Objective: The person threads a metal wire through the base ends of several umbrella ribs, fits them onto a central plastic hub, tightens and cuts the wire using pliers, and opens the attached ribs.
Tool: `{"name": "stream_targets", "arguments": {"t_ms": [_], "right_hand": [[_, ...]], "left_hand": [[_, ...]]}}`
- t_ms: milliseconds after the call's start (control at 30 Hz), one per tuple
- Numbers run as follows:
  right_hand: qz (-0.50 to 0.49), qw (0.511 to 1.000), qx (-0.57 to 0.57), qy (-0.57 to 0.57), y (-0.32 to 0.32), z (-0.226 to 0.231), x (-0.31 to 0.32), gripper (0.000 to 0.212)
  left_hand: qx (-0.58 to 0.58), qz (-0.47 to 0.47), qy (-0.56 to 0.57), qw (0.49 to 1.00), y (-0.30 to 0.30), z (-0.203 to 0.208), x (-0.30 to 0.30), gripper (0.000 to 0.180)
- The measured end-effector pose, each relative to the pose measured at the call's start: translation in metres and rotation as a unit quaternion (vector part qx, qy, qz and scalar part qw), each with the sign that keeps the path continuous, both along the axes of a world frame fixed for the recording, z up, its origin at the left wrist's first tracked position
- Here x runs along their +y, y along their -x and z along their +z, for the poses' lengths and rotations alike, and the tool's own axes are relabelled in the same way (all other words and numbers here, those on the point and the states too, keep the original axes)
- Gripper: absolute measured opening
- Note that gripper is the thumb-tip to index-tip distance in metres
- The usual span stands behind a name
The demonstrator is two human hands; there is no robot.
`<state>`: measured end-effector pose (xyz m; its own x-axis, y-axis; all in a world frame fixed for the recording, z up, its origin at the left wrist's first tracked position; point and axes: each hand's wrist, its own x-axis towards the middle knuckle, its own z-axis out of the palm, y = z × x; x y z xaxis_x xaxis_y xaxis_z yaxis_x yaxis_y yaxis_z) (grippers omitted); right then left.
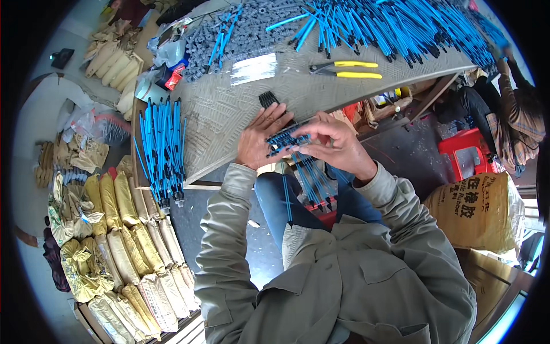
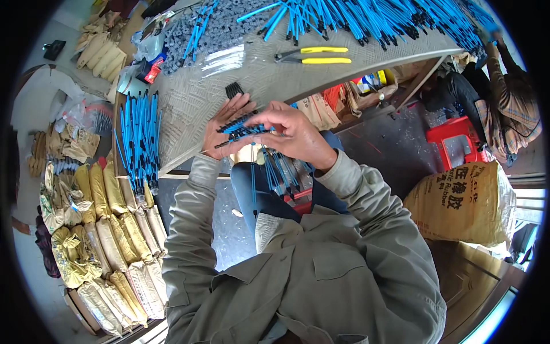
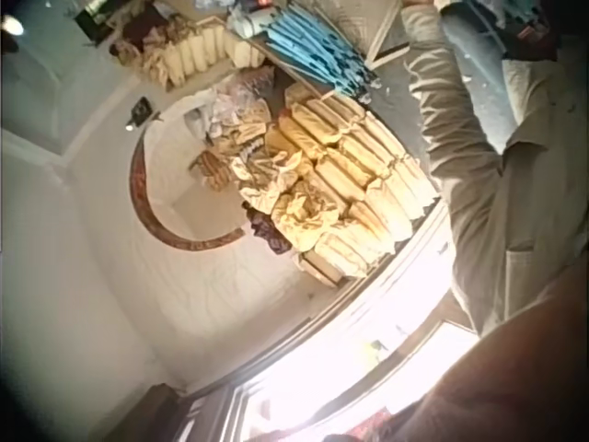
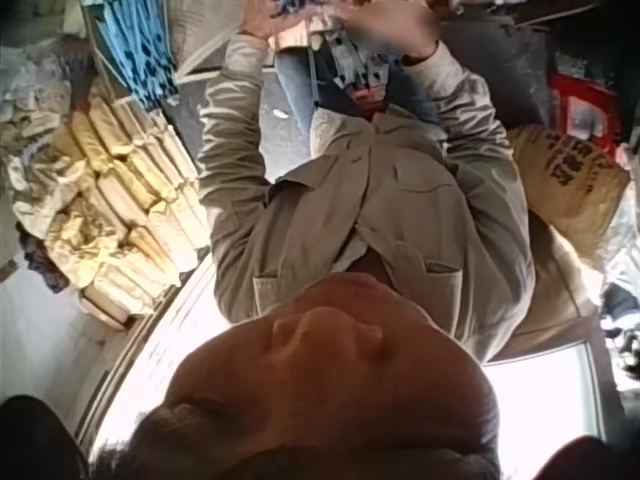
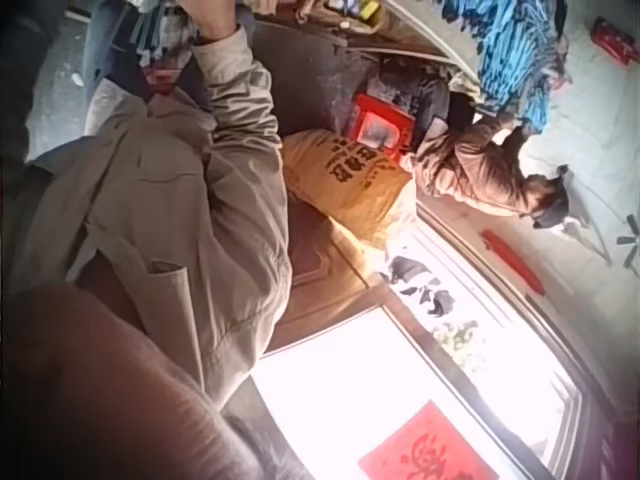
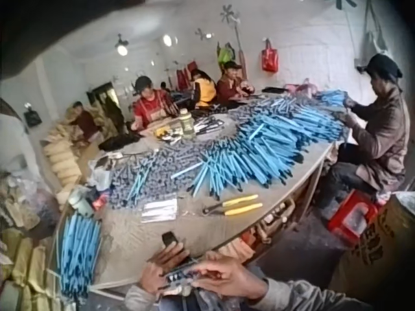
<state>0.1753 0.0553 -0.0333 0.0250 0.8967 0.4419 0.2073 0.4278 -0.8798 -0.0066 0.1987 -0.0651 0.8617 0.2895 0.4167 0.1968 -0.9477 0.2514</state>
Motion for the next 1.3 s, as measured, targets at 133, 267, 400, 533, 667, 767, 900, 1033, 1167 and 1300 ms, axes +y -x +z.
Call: {"name": "stream_targets", "arguments": {"t_ms": [133,267,400,533,667,767,900,1033,1167,1300], "right_hand": [[0.008,0.999,-0.010,-0.041,0.000,-0.008,0.007,0.022],[0.005,0.998,0.031,-0.048,0.001,-0.008,0.003,0.019],[0.010,0.997,0.053,-0.052,0.001,-0.007,0.000,0.019],[0.013,0.997,0.042,-0.058,-0.001,-0.006,-0.002,0.018],[0.009,0.997,0.068,-0.036,0.001,-0.003,-0.006,0.016],[0.004,0.997,0.070,-0.039,0.001,-0.004,-0.006,0.016],[0.005,0.996,0.070,-0.051,0.003,-0.007,-0.005,0.018],[0.017,0.991,0.132,-0.022,0.002,-0.009,-0.004,0.021],[0.029,0.987,0.157,-0.024,0.004,-0.009,-0.003,0.022],[0.041,0.986,0.159,-0.020,0.001,-0.010,-0.002,0.020]], "left_hand": [[-0.001,-0.001,-0.010,1.000,0.000,-0.002,0.001,0.064],[0.000,0.001,-0.013,1.000,0.000,-0.001,0.000,0.064],[0.004,0.002,-0.016,1.000,0.001,0.000,0.000,0.064],[-0.003,0.000,-0.006,1.000,-0.001,-0.001,0.000,0.065],[-0.013,0.005,0.009,1.000,-0.001,0.001,-0.002,0.067],[-0.012,0.008,0.005,1.000,-0.001,0.000,-0.003,0.068],[-0.018,0.015,-0.012,1.000,-0.001,-0.003,-0.001,0.068],[-0.009,0.013,0.002,1.000,0.001,-0.005,-0.003,0.067],[-0.014,0.021,-0.011,1.000,0.001,-0.006,-0.002,0.067],[-0.018,0.025,-0.018,0.999,0.001,-0.005,-0.001,0.067]]}}
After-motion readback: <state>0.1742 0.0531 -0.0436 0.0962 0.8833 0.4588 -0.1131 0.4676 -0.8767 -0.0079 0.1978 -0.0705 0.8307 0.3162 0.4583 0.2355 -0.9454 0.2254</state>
